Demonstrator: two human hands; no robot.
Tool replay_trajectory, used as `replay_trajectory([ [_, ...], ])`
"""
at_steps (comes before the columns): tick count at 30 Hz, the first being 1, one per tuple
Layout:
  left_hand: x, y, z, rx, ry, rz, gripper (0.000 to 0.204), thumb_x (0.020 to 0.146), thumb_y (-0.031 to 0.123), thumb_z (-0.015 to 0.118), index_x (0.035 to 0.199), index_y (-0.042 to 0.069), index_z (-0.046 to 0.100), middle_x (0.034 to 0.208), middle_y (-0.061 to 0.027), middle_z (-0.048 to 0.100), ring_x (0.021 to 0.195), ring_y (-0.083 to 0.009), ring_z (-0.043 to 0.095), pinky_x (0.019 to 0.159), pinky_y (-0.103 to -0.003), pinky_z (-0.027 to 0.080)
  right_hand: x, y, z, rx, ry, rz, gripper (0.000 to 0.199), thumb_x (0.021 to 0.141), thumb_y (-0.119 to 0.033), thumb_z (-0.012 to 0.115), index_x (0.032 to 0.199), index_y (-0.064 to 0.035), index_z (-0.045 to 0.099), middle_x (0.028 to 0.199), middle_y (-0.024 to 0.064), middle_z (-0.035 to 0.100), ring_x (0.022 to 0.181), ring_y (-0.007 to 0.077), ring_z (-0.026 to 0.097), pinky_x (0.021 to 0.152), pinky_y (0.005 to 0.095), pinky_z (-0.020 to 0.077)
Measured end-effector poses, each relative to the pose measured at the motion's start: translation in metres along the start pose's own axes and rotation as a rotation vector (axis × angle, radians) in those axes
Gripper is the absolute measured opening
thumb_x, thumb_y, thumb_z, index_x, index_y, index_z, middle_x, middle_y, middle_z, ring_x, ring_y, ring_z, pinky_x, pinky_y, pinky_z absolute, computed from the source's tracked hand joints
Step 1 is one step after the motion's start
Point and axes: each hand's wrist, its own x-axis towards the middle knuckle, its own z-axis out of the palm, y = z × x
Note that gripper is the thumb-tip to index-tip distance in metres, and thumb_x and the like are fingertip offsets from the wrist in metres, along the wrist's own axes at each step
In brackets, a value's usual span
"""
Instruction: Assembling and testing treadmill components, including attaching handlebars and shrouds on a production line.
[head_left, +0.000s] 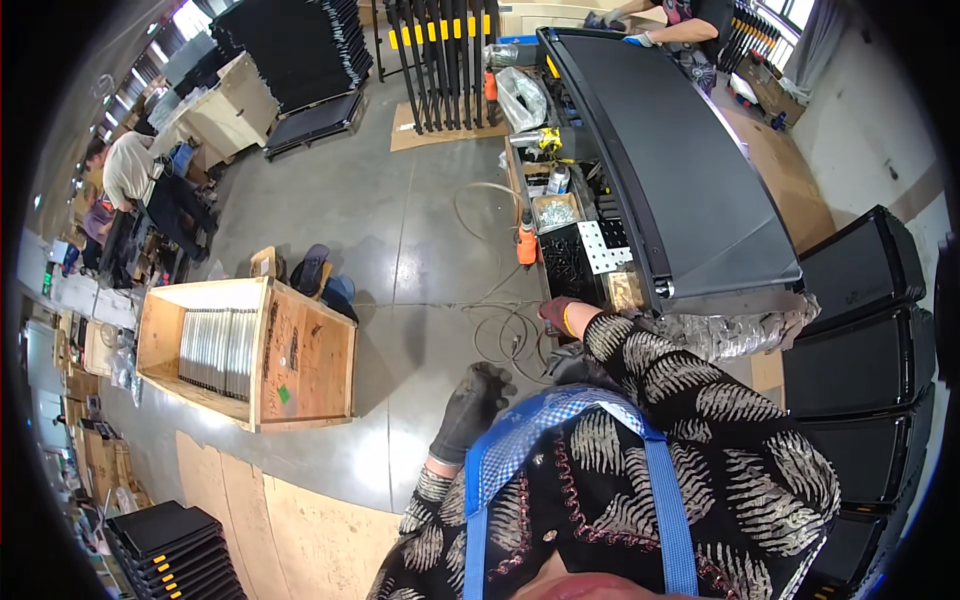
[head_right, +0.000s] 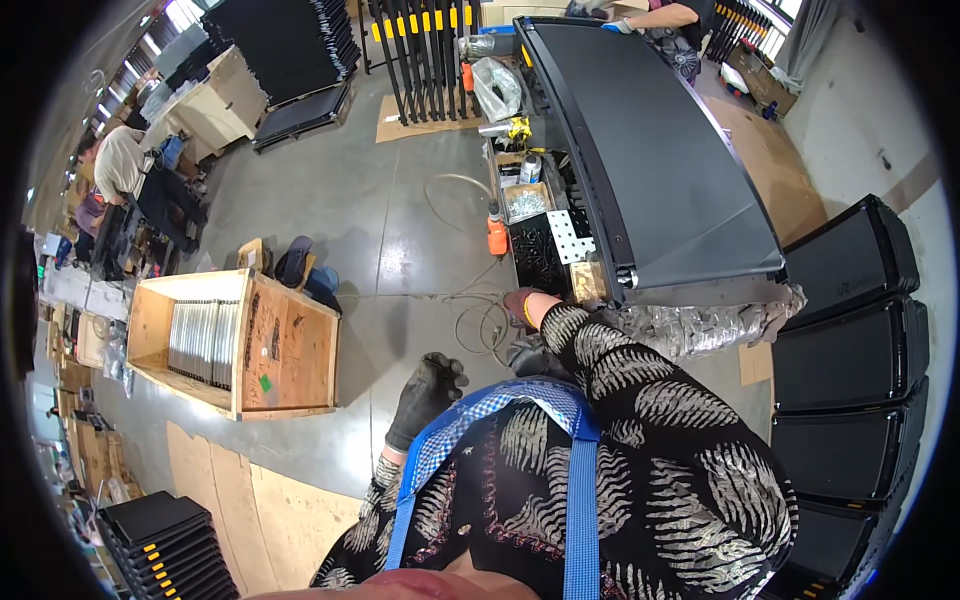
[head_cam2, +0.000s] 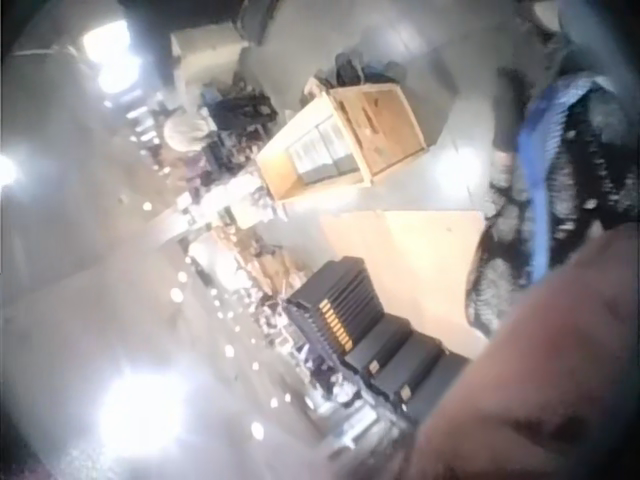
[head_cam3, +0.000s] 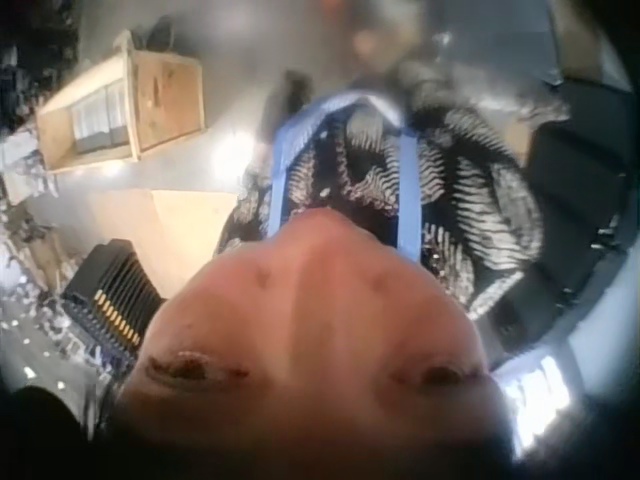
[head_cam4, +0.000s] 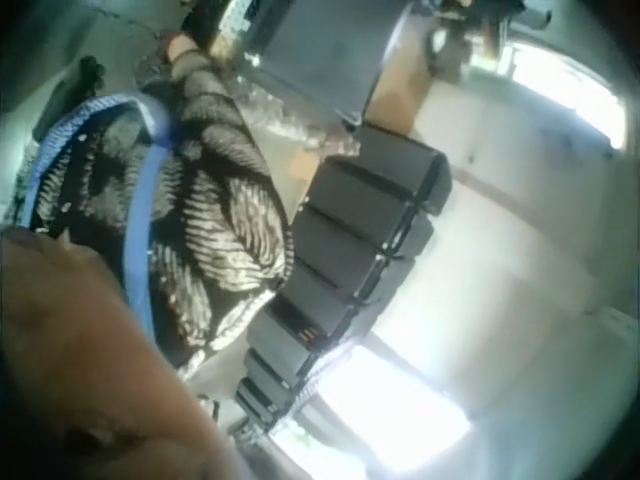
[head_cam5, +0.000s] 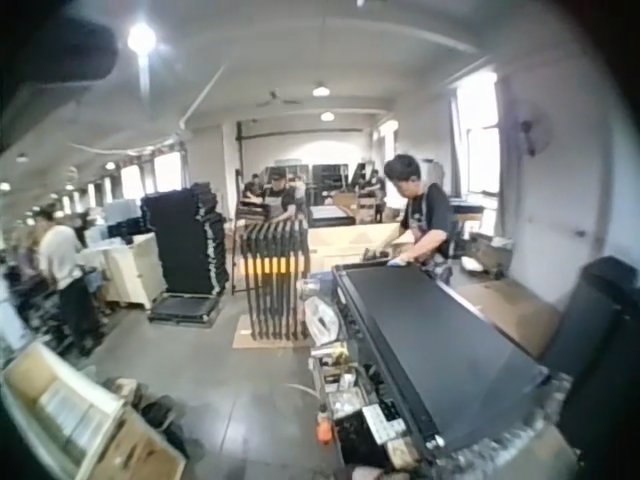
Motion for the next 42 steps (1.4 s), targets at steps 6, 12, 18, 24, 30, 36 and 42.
replay_trajectory([
  [6, 0.005, 0.002, 0.016, 0.060, -0.075, -0.088, 0.028, 0.093, 0.033, 0.054, 0.104, 0.008, 0.051, 0.100, -0.0055, 0.056, 0.082, -0.0144, 0.056, 0.062, -0.022, 0.041, -0.007, 0.039, 0.025, 0.395, 0.304, 0.272, 0.035, 0.085, -0.028, 0.053, 0.114, -0.0092, 0.059, 0.094, 0.0103, 0.065, 0.084, 0.0235, 0.063, 0.070, 0.0389, 0.0485],
  [12, 0.026, 0.001, 0.055, 0.178, -0.086, -0.084, 0.028, 0.093, 0.032, 0.055, 0.105, 0.007, 0.051, 0.095, -0.0036, 0.057, 0.077, -0.0128, 0.056, 0.060, -0.021, 0.040, -0.154, -0.048, -0.063, 1.708, 0.941, 0.045, 0.059, 0.075, -0.013, 0.067, 0.131, -0.0100, 0.047, 0.096, 0.0063, 0.057, 0.075, 0.0159, 0.056, 0.066, 0.0271, 0.0468],
  [18, 0.070, -0.010, 0.138, 0.333, -0.259, -0.055, 0.030, 0.093, 0.034, 0.054, 0.105, 0.007, 0.051, 0.095, -0.0017, 0.056, 0.081, -0.0117, 0.055, 0.062, -0.021, 0.040, -0.305, -0.027, -0.082, 1.184, 1.543, -0.521, 0.076, 0.074, -0.023, 0.071, 0.138, -0.0065, 0.036, 0.125, 0.0100, 0.049, 0.093, 0.0180, 0.056, 0.077, 0.0305, 0.0467],
  [24, 0.109, -0.038, 0.223, 0.015, -0.418, -0.165, 0.024, 0.098, 0.026, 0.045, 0.105, 0.003, 0.051, 0.094, -0.0037, 0.055, 0.087, -0.0109, 0.051, 0.075, -0.025, 0.043, -0.397, 0.032, -0.033, 1.409, 1.144, -0.537, 0.057, 0.073, -0.014, 0.068, 0.126, -0.0029, 0.049, 0.113, 0.0097, 0.060, 0.100, 0.0188, 0.059, 0.084, 0.0305, 0.0471],
  [30, 0.140, -0.069, 0.315, 0.103, -0.416, -0.028, 0.025, 0.098, 0.029, 0.045, 0.102, 0.006, 0.053, 0.093, -0.0037, 0.055, 0.088, -0.0133, 0.053, 0.077, -0.027, 0.044, -0.423, 0.079, 0.057, 0.886, 1.414, -0.120, 0.043, 0.072, -0.016, 0.070, 0.112, -0.0042, 0.060, 0.091, 0.0058, 0.067, 0.088, 0.0177, 0.064, 0.077, 0.0322, 0.0505],
  [36, 0.169, -0.122, 0.359, -0.271, -0.263, -0.232, 0.025, 0.096, 0.029, 0.048, 0.102, 0.006, 0.055, 0.096, -0.0049, 0.058, 0.092, -0.0181, 0.056, 0.086, -0.033, 0.047, -0.447, 0.121, 0.130, 0.758, 1.321, -0.055, 0.030, 0.070, -0.020, 0.073, 0.094, -0.0067, 0.062, 0.082, 0.0036, 0.066, 0.076, 0.0197, 0.064, 0.071, 0.0334, 0.0511],
  [42, 0.170, -0.163, 0.399, -0.372, -0.333, -0.405, 0.025, 0.096, 0.028, 0.047, 0.102, 0.004, 0.055, 0.096, -0.0053, 0.058, 0.097, -0.0203, 0.056, 0.095, -0.036, 0.045, -0.464, 0.148, 0.166, 0.751, 1.417, -0.077, 0.029, 0.069, -0.022, 0.073, 0.092, -0.0078, 0.062, 0.082, 0.0051, 0.065, 0.077, 0.0227, 0.063, 0.072, 0.0351, 0.0507],
])
